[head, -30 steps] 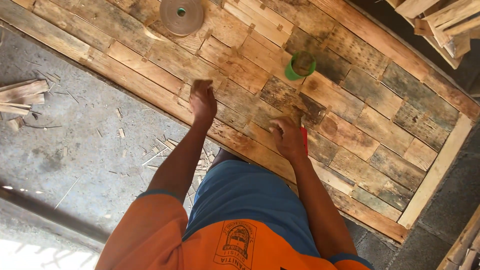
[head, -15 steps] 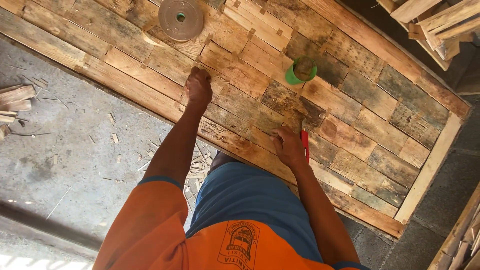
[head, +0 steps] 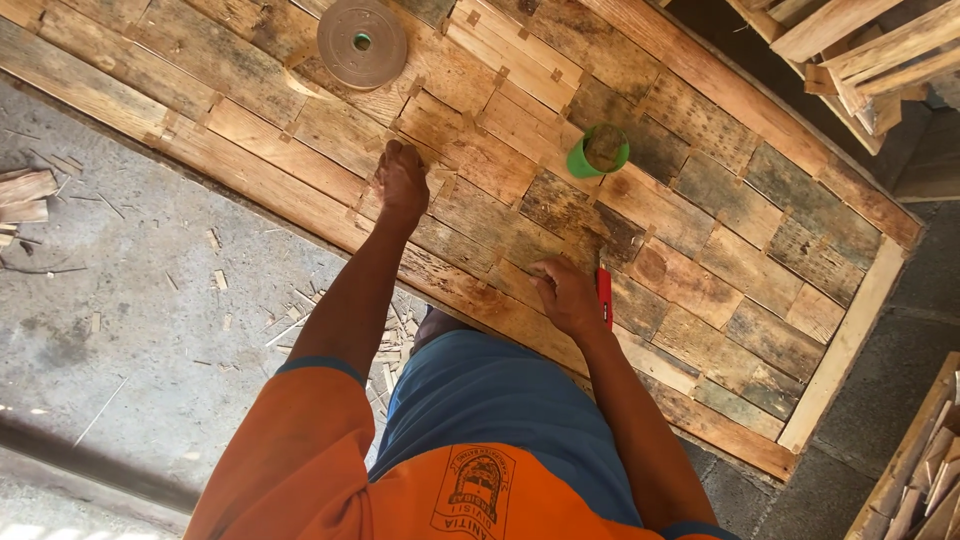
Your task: Gluing and arranging small wooden tiles onto a larger board to create a patterned surface.
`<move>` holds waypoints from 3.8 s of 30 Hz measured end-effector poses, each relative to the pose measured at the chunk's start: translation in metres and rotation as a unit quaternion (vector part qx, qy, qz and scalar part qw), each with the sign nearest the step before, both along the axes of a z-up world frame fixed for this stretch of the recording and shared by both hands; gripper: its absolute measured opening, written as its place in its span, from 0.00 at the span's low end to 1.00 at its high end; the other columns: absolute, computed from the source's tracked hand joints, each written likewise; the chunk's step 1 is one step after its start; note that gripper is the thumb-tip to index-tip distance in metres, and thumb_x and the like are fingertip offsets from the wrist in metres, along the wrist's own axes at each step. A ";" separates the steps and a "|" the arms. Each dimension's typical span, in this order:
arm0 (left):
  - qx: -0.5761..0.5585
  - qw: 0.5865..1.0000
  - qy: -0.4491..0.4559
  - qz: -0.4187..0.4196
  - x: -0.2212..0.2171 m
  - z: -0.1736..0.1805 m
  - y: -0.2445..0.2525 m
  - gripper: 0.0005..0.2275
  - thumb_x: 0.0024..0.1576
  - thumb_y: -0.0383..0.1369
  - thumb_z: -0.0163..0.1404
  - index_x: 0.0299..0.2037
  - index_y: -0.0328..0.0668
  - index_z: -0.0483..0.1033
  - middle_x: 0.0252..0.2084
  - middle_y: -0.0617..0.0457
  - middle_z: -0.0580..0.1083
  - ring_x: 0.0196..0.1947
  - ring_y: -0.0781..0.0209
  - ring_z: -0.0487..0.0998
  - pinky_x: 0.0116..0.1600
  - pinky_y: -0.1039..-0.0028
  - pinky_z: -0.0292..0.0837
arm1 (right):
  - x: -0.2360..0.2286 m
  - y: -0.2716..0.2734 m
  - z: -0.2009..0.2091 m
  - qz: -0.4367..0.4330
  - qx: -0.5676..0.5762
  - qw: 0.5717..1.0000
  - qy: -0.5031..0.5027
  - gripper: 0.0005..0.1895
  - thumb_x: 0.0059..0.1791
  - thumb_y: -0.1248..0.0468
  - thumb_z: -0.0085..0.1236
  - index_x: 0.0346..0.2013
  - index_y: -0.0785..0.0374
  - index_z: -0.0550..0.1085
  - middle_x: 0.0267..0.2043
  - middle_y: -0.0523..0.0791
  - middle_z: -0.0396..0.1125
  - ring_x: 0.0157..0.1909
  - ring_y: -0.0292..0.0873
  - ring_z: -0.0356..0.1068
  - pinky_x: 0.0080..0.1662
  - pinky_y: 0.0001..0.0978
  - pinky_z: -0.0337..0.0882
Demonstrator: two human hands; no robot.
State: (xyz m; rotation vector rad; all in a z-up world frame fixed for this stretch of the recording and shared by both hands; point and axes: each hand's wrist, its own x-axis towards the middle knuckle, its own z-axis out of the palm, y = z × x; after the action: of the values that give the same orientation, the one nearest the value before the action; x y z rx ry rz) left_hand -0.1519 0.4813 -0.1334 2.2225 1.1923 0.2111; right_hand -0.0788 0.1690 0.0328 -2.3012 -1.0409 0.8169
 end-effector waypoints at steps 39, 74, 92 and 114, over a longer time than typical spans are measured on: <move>-0.340 0.847 -0.396 -0.104 0.067 0.132 -0.147 0.18 0.57 0.22 0.59 0.56 0.34 0.70 0.53 0.48 0.75 0.44 0.62 0.80 0.43 0.73 0.79 | 0.080 0.029 -0.039 -0.335 0.286 0.862 0.253 0.04 0.54 0.71 0.58 0.44 0.66 0.74 0.38 0.44 0.73 0.37 0.34 0.72 0.39 0.28 0.74; -0.243 0.925 -0.291 0.020 0.187 0.066 -0.151 0.26 0.51 0.41 0.67 0.55 0.33 0.76 0.51 0.44 0.78 0.49 0.52 0.80 0.49 0.62 0.78 | 0.182 0.074 -0.059 -0.404 0.109 0.908 -0.024 0.16 0.48 0.66 0.64 0.46 0.65 0.69 0.36 0.48 0.76 0.36 0.42 0.77 0.37 0.37 0.76; -0.231 0.920 -0.310 0.065 0.202 0.061 -0.157 0.16 0.51 0.35 0.66 0.48 0.38 0.83 0.48 0.48 0.78 0.48 0.52 0.80 0.51 0.64 0.78 | 0.173 0.071 -0.064 -0.399 0.083 0.909 -0.088 0.16 0.46 0.68 0.64 0.41 0.61 0.64 0.32 0.46 0.65 0.32 0.42 0.67 0.36 0.39 0.71; -0.186 0.931 -0.305 0.076 0.200 0.054 -0.155 0.17 0.56 0.41 0.63 0.46 0.36 0.81 0.46 0.46 0.79 0.47 0.49 0.81 0.51 0.61 0.78 | 0.165 0.064 -0.048 -0.400 0.171 0.891 -0.131 0.19 0.47 0.72 0.62 0.48 0.65 0.64 0.38 0.47 0.73 0.31 0.38 0.68 0.36 0.32 0.69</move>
State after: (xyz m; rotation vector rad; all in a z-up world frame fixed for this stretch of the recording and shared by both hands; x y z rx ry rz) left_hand 0.0481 0.3266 -0.0796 1.5641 0.9514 0.6327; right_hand 0.0857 0.2334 -0.0149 -2.2466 -0.2114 -0.0138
